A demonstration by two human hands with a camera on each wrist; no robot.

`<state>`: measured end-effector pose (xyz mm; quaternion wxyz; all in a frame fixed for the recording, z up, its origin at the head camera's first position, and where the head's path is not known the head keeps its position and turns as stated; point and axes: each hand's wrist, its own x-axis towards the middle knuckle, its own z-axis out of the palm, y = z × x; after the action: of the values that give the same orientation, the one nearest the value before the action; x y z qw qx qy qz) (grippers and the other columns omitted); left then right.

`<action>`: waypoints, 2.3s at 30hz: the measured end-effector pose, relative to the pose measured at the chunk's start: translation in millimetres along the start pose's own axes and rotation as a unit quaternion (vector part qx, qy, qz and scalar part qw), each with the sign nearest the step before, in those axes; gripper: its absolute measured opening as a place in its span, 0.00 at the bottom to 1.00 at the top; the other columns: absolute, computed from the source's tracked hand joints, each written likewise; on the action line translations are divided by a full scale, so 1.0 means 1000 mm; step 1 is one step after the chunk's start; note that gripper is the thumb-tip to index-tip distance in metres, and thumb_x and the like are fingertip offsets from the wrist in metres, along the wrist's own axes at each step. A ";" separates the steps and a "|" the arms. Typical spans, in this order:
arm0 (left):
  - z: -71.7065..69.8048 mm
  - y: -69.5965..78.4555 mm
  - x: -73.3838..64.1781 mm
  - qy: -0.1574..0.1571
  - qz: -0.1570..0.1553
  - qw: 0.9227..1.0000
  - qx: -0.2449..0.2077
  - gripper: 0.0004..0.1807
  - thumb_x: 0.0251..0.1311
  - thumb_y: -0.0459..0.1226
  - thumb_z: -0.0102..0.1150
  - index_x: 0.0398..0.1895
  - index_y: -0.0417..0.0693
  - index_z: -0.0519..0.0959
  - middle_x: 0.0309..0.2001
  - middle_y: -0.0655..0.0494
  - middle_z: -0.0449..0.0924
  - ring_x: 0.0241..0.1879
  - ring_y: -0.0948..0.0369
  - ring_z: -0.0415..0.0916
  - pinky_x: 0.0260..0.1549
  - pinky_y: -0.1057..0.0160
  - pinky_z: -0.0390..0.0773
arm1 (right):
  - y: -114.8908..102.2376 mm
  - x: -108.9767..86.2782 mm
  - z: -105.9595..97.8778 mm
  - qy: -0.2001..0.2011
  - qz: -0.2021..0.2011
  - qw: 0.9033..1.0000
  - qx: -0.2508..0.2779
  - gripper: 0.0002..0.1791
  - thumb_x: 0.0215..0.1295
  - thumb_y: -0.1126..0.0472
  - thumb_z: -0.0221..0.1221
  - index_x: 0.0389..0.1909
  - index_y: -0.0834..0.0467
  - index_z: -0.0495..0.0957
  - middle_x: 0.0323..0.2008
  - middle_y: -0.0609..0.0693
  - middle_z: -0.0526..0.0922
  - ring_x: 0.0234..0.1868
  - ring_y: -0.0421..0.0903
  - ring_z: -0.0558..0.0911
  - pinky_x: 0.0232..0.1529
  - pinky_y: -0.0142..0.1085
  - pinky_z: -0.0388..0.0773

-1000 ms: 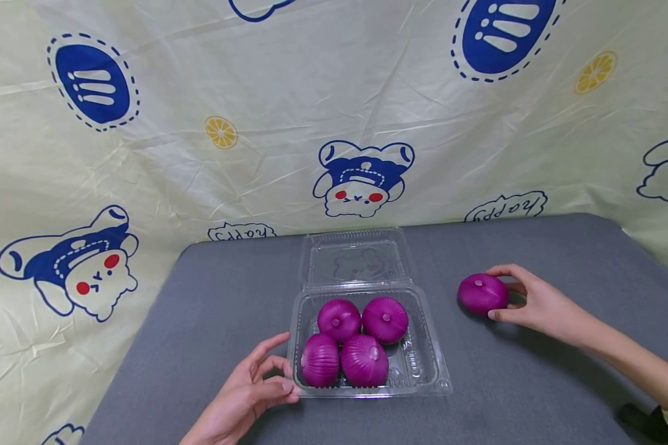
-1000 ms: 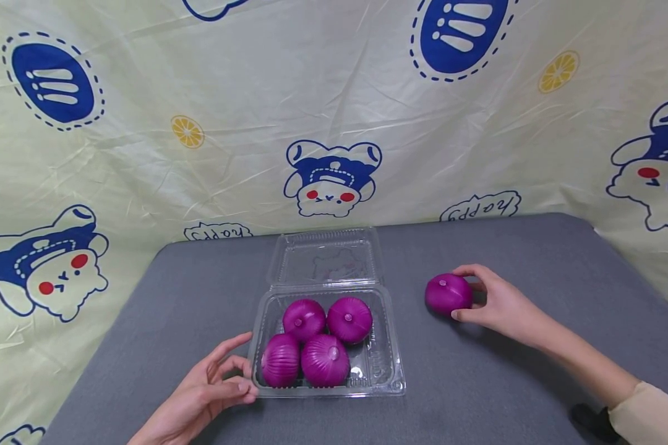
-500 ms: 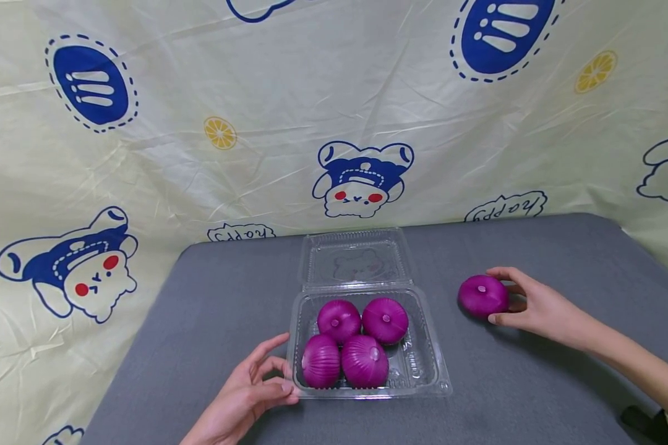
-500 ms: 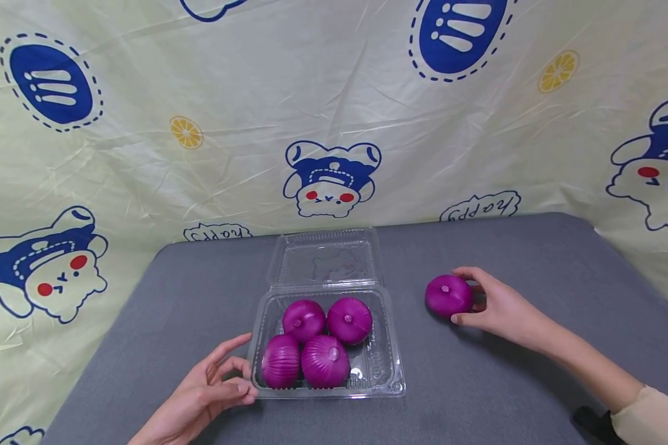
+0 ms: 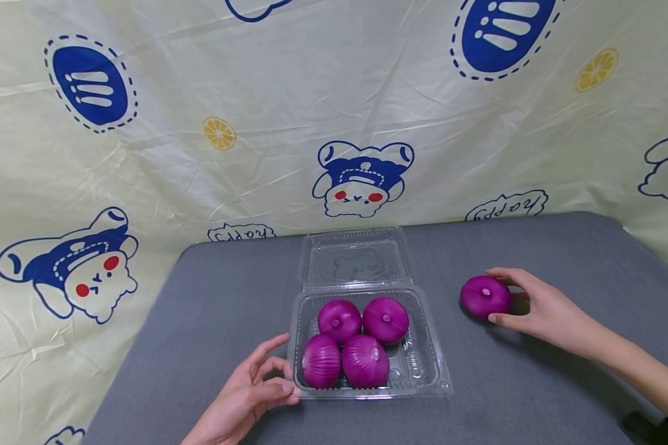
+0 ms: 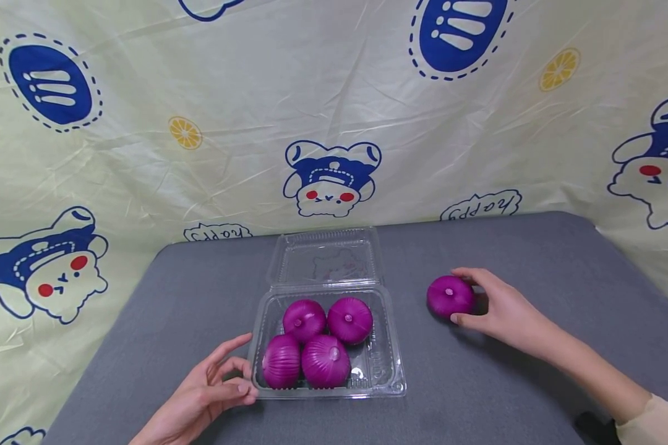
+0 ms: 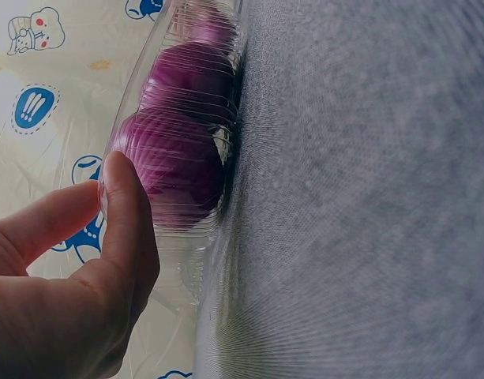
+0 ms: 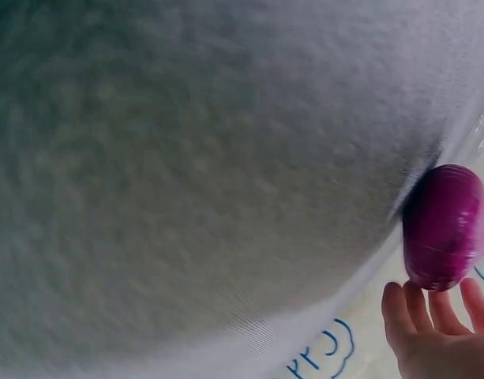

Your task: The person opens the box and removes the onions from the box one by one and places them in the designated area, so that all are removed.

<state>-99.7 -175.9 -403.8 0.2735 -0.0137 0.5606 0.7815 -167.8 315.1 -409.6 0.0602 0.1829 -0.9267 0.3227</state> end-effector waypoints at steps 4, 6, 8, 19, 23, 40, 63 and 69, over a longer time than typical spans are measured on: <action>-0.001 0.000 0.000 -0.004 0.003 1.000 -0.001 0.44 0.59 0.22 0.58 0.76 0.43 0.48 0.41 0.48 0.71 0.38 0.54 0.82 0.49 0.53 0.80 | -0.008 0.001 -0.003 0.017 -0.013 0.999 -0.041 0.40 0.53 0.49 0.74 0.64 0.58 0.69 0.58 0.55 0.73 0.51 0.60 0.78 0.48 0.44 0.79; -0.001 -0.001 0.000 -0.006 0.005 1.000 -0.001 0.44 0.59 0.22 0.58 0.76 0.43 0.48 0.41 0.48 0.71 0.38 0.54 0.82 0.49 0.53 0.80 | -0.014 0.001 -0.003 0.028 -0.024 0.998 -0.059 0.40 0.52 0.49 0.74 0.64 0.56 0.69 0.58 0.54 0.73 0.53 0.60 0.77 0.48 0.47 0.78; -0.001 -0.001 0.000 -0.007 0.005 1.000 -0.001 0.44 0.59 0.23 0.58 0.76 0.43 0.48 0.41 0.48 0.71 0.38 0.54 0.82 0.49 0.53 0.80 | -0.020 0.000 -0.003 0.042 -0.042 0.996 -0.065 0.39 0.50 0.52 0.76 0.63 0.54 0.70 0.58 0.52 0.74 0.55 0.55 0.75 0.52 0.36 0.75; 0.000 0.000 0.000 -0.003 0.006 1.000 0.002 0.44 0.59 0.23 0.58 0.76 0.43 0.48 0.41 0.48 0.71 0.38 0.55 0.82 0.49 0.54 0.80 | -0.068 0.002 0.010 0.060 -0.133 0.987 -0.074 0.39 0.47 0.62 0.76 0.63 0.45 0.73 0.62 0.44 0.71 0.60 0.41 0.69 0.54 0.15 0.63; 0.000 -0.001 0.000 -0.004 0.005 1.000 0.003 0.44 0.59 0.22 0.58 0.76 0.43 0.48 0.42 0.48 0.71 0.37 0.55 0.82 0.49 0.54 0.80 | -0.086 0.003 0.015 0.030 -0.133 0.987 -0.082 0.39 0.50 0.59 0.75 0.64 0.44 0.71 0.63 0.43 0.70 0.62 0.43 0.69 0.58 0.15 0.57; -0.002 0.000 0.000 -0.014 0.012 1.000 0.012 0.44 0.60 0.23 0.57 0.76 0.42 0.47 0.42 0.48 0.70 0.38 0.56 0.82 0.49 0.55 0.79 | -0.110 0.028 0.050 -0.078 -0.134 0.987 -0.032 0.33 0.58 0.53 0.70 0.65 0.47 0.72 0.65 0.39 0.69 0.66 0.43 0.68 0.57 0.46 0.76; 0.000 0.001 0.001 -0.017 0.021 1.000 0.007 0.44 0.59 0.22 0.58 0.76 0.42 0.48 0.42 0.49 0.71 0.36 0.57 0.81 0.49 0.56 0.80 | -0.098 0.066 0.066 -0.146 -0.173 0.971 -0.072 0.34 0.53 0.45 0.72 0.62 0.45 0.74 0.59 0.41 0.75 0.60 0.45 0.73 0.59 0.52 0.69; -0.001 0.001 0.001 -0.014 0.017 1.000 0.006 0.44 0.59 0.22 0.58 0.76 0.42 0.48 0.42 0.49 0.70 0.36 0.57 0.81 0.49 0.56 0.80 | -0.099 0.069 0.069 -0.151 -0.169 0.970 -0.084 0.38 0.48 0.45 0.74 0.62 0.45 0.75 0.58 0.41 0.75 0.58 0.43 0.73 0.54 0.47 0.71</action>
<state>-101.2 -176.2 -403.2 0.2676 0.0086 0.5614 0.7830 -194.2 180.1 -390.9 -0.0113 0.3779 -0.9045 0.1975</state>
